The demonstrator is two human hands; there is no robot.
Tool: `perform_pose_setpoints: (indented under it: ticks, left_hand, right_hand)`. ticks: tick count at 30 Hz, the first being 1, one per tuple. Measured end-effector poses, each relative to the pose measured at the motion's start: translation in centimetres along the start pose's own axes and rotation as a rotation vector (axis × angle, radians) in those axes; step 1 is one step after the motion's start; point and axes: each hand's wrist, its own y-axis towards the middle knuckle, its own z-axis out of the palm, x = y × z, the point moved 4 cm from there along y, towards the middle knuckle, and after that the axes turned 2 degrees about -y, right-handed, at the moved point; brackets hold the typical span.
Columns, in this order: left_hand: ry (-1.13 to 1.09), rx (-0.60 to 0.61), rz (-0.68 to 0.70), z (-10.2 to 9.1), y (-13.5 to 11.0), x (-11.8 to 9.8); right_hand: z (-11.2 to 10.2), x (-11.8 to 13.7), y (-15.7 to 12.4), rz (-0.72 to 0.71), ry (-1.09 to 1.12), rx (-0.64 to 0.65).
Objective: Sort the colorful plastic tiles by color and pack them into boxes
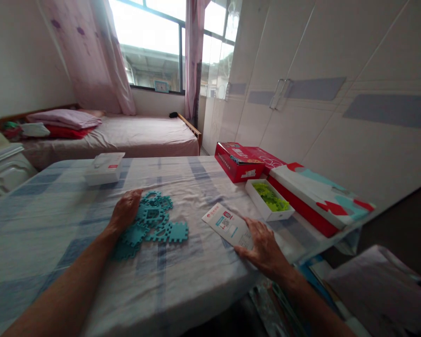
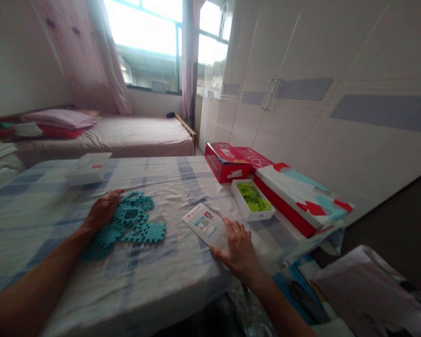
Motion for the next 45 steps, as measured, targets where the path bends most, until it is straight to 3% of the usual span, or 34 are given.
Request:
perform_pose_setpoints:
  ticks: [5,11,21,26,32,35,40,45]
  left_hand:
    - [0.011,-0.014,0.013,0.1,0.1,0.1]
    - [0.012,-0.035,0.051,0.4,0.3,0.7]
    - [0.033,-0.026,0.021,0.2,0.2,0.4]
    - [0.034,-0.047,0.018,0.3,0.3,0.9]
    - [0.028,0.025,0.021,0.3,0.3,0.5]
    - [0.036,0.046,0.016,0.3,0.3,0.6]
    - [0.049,-0.022,0.021,0.7,0.8,1.7]
    - [0.067,-0.002,0.031,0.6,0.8,1.6]
  right_hand:
    - [-0.3,-0.4,0.0,-0.031,0.011,0.014]
    - [0.1,-1.3,-1.7,0.036,-0.088,-0.054]
    - [1.5,-0.9,-5.8,-0.154,-0.090,-0.074]
    - [1.5,0.1,-6.5,-0.185,-0.086,-0.089]
    - [1.8,1.3,-6.7,-0.310,-0.066,-0.086]
    - [1.5,1.7,-7.0,-0.330,-0.046,-0.146]
    - [0.5,2.0,-7.2,-0.378,-0.033,-0.312]
    - [-2.9,-0.1,-6.5,-0.438,-0.047,-0.563]
